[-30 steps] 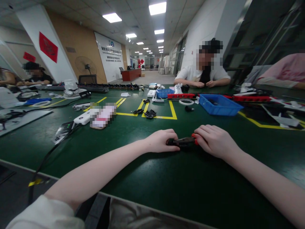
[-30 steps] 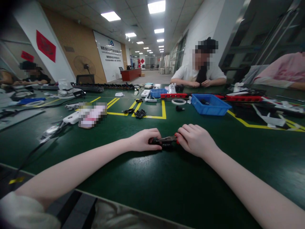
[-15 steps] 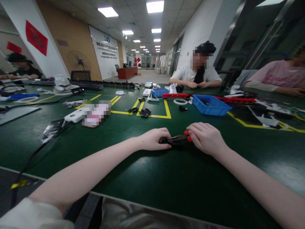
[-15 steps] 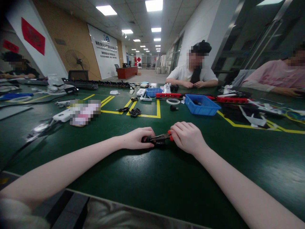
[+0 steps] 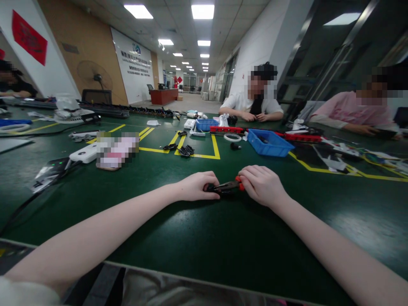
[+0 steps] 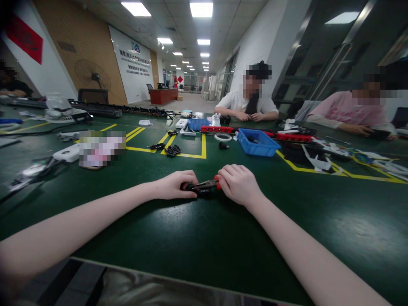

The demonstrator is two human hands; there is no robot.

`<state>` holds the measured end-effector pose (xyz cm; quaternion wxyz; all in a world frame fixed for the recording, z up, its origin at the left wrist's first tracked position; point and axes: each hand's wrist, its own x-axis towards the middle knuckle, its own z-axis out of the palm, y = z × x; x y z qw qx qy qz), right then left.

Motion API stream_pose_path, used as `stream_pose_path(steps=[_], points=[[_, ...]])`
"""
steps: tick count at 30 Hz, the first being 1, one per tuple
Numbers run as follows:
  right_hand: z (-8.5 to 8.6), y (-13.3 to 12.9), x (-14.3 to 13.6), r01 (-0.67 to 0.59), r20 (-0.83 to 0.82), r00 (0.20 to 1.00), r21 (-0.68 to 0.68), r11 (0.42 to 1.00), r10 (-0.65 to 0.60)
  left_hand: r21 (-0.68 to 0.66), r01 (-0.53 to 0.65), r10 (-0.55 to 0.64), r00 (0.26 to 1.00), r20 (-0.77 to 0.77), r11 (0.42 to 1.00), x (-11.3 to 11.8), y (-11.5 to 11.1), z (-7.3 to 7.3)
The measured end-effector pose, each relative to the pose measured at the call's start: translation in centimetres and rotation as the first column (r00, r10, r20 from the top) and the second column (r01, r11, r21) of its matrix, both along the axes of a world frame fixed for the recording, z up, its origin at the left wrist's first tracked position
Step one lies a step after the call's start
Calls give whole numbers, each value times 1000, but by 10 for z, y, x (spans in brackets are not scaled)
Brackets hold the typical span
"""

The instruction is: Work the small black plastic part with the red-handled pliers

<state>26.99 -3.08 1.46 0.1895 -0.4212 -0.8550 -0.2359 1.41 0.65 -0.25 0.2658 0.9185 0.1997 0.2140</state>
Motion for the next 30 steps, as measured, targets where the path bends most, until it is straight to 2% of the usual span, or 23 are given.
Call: stream_pose_path(steps=[6,15,22,30], points=[[-3,2,3,-9,2,1000,-54,998,9,-21,-2,2,1000,-4,1000,0,-1,2],[0,2,4,1,-18,1000,23,1000,-1,-26,5,-5,1000,13,1000,0,0,0],[1,2,7,-38,3,999,-6,999,38,-70,-9,9,1000,-6,998,0,-3,5],[0,2,6,-37,21,999,5,999,37,-52,-5,5,1000,-7,999,0,-4,6]])
